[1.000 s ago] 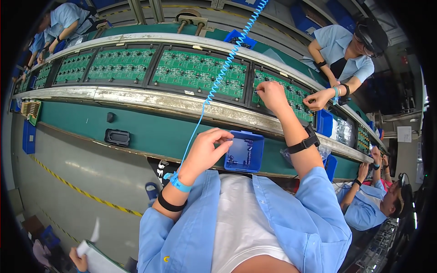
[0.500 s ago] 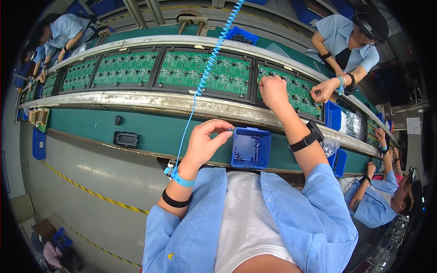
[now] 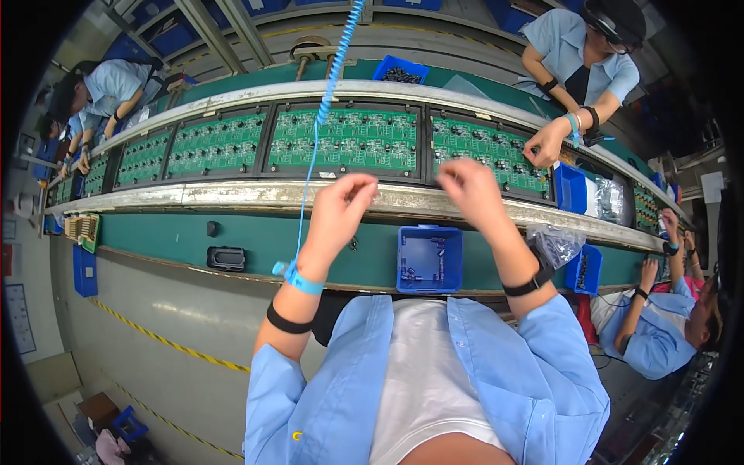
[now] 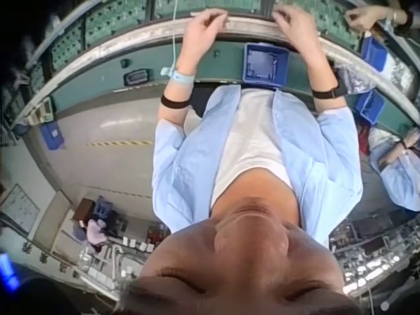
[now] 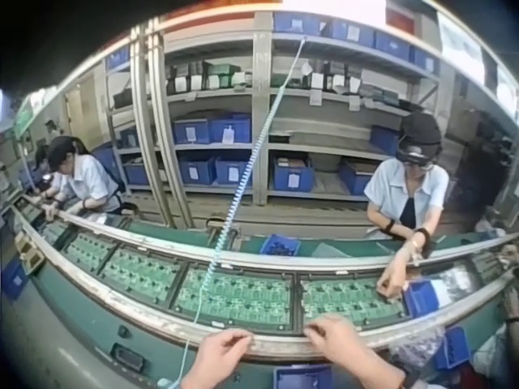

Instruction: The person picks up capacitors from a blue bin and inserts them into a circuit board by hand, repeating this process for several components.

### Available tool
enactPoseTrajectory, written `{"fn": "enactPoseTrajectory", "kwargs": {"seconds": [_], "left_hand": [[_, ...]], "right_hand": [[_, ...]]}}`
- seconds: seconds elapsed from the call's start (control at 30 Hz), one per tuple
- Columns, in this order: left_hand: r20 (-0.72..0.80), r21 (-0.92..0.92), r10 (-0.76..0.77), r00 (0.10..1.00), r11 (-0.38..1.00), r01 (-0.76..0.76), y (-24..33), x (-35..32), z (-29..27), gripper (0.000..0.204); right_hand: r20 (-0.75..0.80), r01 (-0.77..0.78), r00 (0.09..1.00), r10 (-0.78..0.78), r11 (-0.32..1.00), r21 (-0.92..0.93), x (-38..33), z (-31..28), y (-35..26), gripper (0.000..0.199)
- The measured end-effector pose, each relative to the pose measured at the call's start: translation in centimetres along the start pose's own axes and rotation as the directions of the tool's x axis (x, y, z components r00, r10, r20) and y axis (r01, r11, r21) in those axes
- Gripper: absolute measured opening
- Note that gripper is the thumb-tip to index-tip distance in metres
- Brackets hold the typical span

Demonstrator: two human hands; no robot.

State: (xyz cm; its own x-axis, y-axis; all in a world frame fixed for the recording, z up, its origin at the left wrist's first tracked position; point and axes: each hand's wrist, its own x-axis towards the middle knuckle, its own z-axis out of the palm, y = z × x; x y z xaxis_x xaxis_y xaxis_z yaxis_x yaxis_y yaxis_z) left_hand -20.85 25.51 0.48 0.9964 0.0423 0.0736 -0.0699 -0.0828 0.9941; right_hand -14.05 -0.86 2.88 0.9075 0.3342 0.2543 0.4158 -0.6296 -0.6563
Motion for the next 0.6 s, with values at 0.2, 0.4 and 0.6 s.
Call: {"fn": "enactPoseTrajectory", "kwargs": {"seconds": [0.2,0.4,0.6], "left_hand": [[0.115,0.266,-0.02,0.993,0.964,-0.012,0.4,9.2,-0.6,0.023],[0.225,0.664,0.33,0.917,0.636,-0.392,-2.4,16.4,0.3,0.017],[0.24,0.784,0.38,0.893,0.467,-0.409,-5.1,19.0,0.4,0.018]], "right_hand": [[0.308,0.22,0.937,-0.168,0.965,-0.143,-9.6,3.7,-2.4,0.012],[0.386,0.301,0.918,-0.086,0.786,-0.54,-12.5,6.4,-3.0,0.013],[0.522,0.35,0.853,0.023,0.718,-0.602,-12.0,6.4,-3.7,0.022]]}}
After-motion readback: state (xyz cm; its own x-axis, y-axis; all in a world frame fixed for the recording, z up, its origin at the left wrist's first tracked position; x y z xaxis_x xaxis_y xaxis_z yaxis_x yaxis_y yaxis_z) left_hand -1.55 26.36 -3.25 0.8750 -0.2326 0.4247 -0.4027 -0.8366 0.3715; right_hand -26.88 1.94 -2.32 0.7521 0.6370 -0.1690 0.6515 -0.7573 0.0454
